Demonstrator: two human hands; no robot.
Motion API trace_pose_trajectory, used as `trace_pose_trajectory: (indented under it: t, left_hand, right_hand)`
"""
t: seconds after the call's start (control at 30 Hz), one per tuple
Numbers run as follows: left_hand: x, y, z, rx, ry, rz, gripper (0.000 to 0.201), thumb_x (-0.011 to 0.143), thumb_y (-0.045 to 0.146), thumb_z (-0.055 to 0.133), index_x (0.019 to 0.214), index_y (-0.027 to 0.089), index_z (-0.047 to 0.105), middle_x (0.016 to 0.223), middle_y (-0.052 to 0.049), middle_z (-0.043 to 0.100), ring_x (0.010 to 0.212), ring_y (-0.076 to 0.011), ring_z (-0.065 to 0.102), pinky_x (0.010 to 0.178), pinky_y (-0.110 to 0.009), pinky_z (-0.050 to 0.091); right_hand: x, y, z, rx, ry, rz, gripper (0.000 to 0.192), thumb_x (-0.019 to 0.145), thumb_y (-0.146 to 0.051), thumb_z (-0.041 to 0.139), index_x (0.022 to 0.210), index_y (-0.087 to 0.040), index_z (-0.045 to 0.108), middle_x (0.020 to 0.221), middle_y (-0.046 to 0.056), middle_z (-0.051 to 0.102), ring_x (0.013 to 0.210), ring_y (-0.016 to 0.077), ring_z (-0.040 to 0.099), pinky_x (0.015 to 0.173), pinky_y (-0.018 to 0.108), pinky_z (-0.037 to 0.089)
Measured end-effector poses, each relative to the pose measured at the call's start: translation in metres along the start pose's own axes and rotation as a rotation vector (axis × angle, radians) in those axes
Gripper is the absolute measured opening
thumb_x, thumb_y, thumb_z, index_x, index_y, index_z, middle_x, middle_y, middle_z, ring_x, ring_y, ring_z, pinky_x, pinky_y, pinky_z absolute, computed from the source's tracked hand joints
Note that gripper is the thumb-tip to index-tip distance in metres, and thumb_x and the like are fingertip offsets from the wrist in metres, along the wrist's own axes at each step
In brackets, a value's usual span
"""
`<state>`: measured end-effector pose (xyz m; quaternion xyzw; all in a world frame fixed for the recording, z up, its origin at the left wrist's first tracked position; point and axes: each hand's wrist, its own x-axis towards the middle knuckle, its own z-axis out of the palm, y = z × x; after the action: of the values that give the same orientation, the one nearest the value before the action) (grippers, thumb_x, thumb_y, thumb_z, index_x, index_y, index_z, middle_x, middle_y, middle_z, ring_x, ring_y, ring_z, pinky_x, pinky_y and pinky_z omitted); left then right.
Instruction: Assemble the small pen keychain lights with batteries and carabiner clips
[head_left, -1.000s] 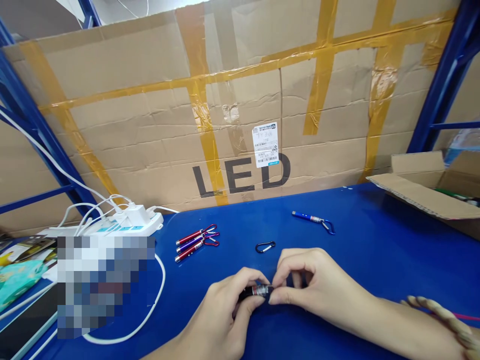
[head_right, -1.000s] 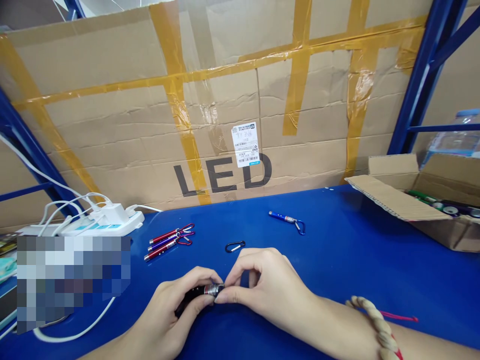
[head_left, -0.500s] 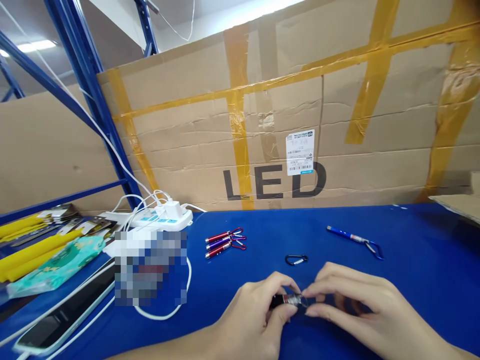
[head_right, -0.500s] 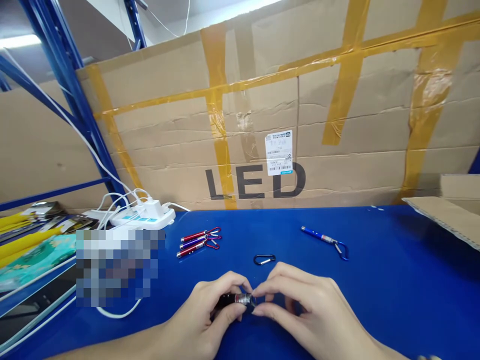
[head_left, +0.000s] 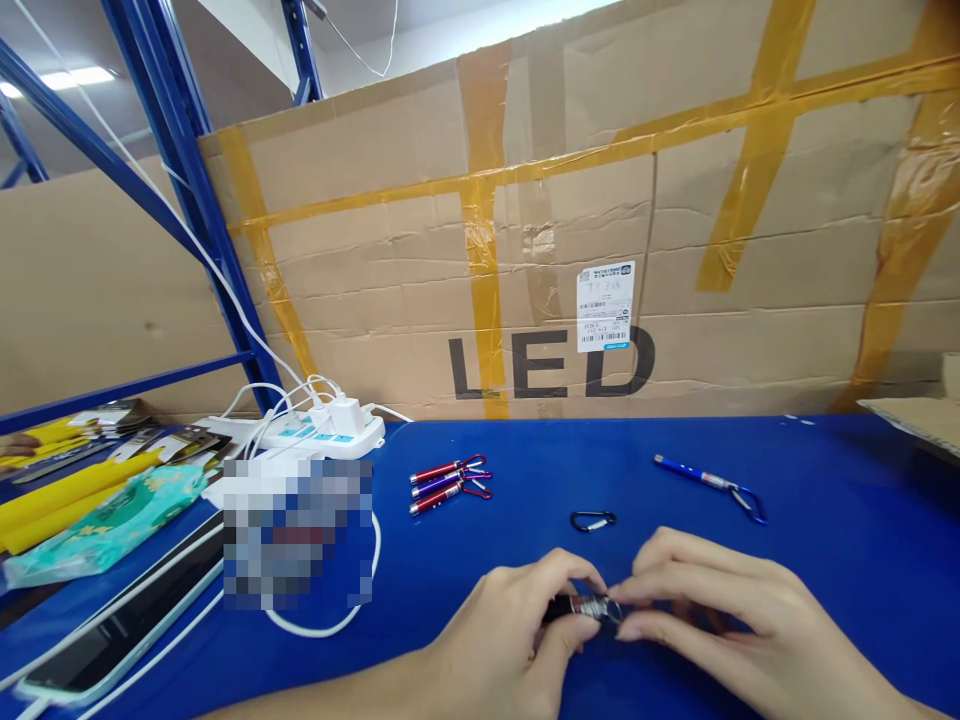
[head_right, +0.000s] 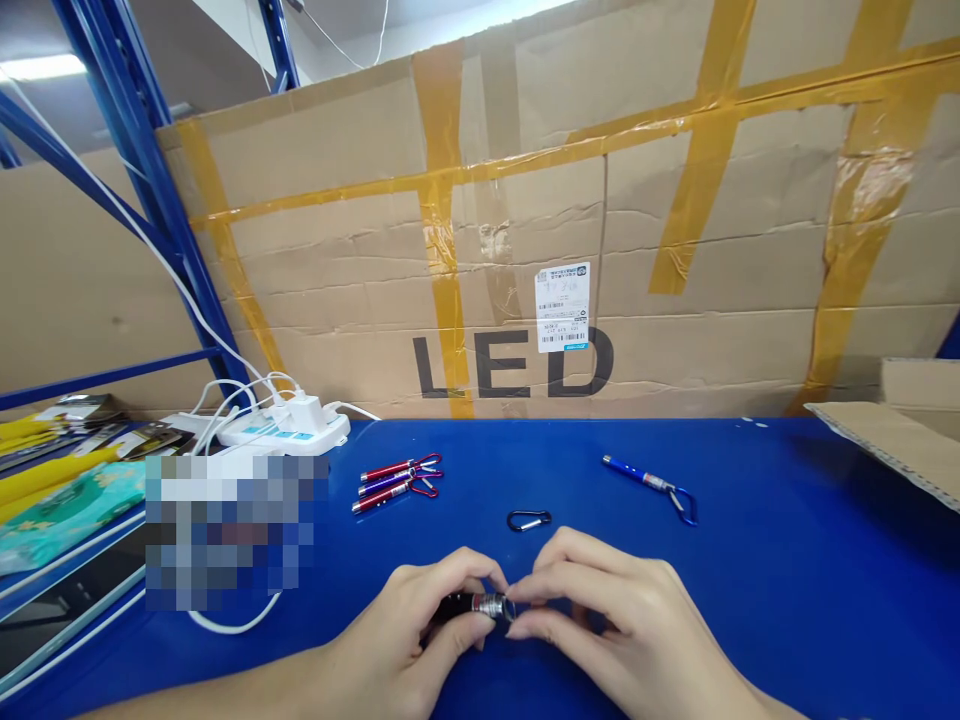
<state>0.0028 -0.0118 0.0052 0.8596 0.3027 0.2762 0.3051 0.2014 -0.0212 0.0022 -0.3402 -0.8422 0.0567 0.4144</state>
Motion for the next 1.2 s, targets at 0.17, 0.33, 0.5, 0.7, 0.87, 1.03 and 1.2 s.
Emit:
trace_pose_trajectory:
  t: [0.17, 0.33, 0.5, 0.7, 0.87, 1.03, 1.2]
  left_hand:
    - [-0.001, -0.002, -0.001, -0.018, -0.041, 0.040, 0.017, 0.085, 0.009, 0.043, 0.097, 0.018, 0.051, 0.079, 0.000, 0.064, 0.068, -0.0109, 0.058, 0.062, -0.017, 0.042]
    - [-0.002, -0.006, 0.000, -0.010, -0.060, 0.078, 0.010, 0.086, 0.010, 0.044, 0.088, 0.020, 0.047, 0.079, 0.001, 0.065, 0.064, -0.0093, 0.059, 0.060, -0.015, 0.043]
    - [-0.002, -0.006, 0.003, 0.027, -0.063, 0.161, 0.012, 0.085, 0.008, 0.044, 0.082, 0.020, 0.045, 0.082, -0.001, 0.064, 0.071, -0.0112, 0.061, 0.064, -0.015, 0.045]
    - [-0.002, -0.003, 0.003, 0.130, -0.030, 0.267, 0.014, 0.084, 0.007, 0.042, 0.083, 0.018, 0.051, 0.077, -0.003, 0.065, 0.067, -0.0123, 0.062, 0.063, -0.016, 0.047]
    - [-0.003, -0.002, 0.003, 0.211, 0.034, 0.287, 0.015, 0.085, 0.008, 0.043, 0.090, 0.018, 0.053, 0.077, -0.003, 0.066, 0.067, -0.0125, 0.063, 0.065, -0.016, 0.048]
    - [-0.004, -0.007, 0.006, 0.208, 0.068, 0.318, 0.017, 0.086, 0.009, 0.042, 0.094, 0.019, 0.053, 0.078, -0.001, 0.065, 0.067, -0.0118, 0.062, 0.065, -0.016, 0.046]
    - [-0.004, -0.012, 0.009, 0.185, 0.092, 0.285, 0.017, 0.085, 0.011, 0.043, 0.094, 0.020, 0.054, 0.075, 0.000, 0.063, 0.065, -0.0115, 0.060, 0.062, -0.017, 0.044]
  right_hand:
    - [-0.002, 0.004, -0.002, -0.033, 0.017, -0.091, 0.012, 0.084, -0.025, 0.057, 0.081, -0.023, 0.069, 0.071, 0.001, 0.062, 0.054, 0.0079, 0.059, 0.050, 0.015, 0.046]
    - [-0.003, 0.001, -0.007, -0.032, -0.021, -0.128, 0.017, 0.086, -0.022, 0.054, 0.078, -0.021, 0.069, 0.071, 0.000, 0.062, 0.054, 0.0059, 0.059, 0.050, 0.013, 0.043]
    - [-0.005, -0.003, -0.003, 0.106, -0.067, 0.063, 0.021, 0.082, -0.033, 0.060, 0.067, -0.021, 0.070, 0.067, -0.001, 0.062, 0.055, 0.0068, 0.058, 0.051, 0.015, 0.043]
    - [-0.003, -0.010, 0.005, 0.298, -0.137, 0.422, 0.025, 0.069, -0.040, 0.071, 0.056, -0.019, 0.068, 0.058, -0.001, 0.057, 0.048, 0.0075, 0.050, 0.044, 0.017, 0.040]
    - [-0.001, -0.014, 0.008, 0.534, -0.184, 0.744, 0.019, 0.063, -0.031, 0.074, 0.054, -0.016, 0.065, 0.059, -0.003, 0.053, 0.037, 0.0041, 0.043, 0.034, 0.018, 0.033]
    - [0.002, -0.011, 0.008, 0.612, -0.233, 0.826, 0.016, 0.061, -0.026, 0.072, 0.055, -0.015, 0.063, 0.056, -0.005, 0.052, 0.033, 0.0029, 0.044, 0.031, 0.016, 0.027]
    - [0.005, -0.013, 0.007, 0.580, -0.248, 0.862, 0.019, 0.061, -0.028, 0.072, 0.054, -0.015, 0.059, 0.043, -0.008, 0.047, 0.028, 0.0025, 0.037, 0.028, 0.015, 0.022]
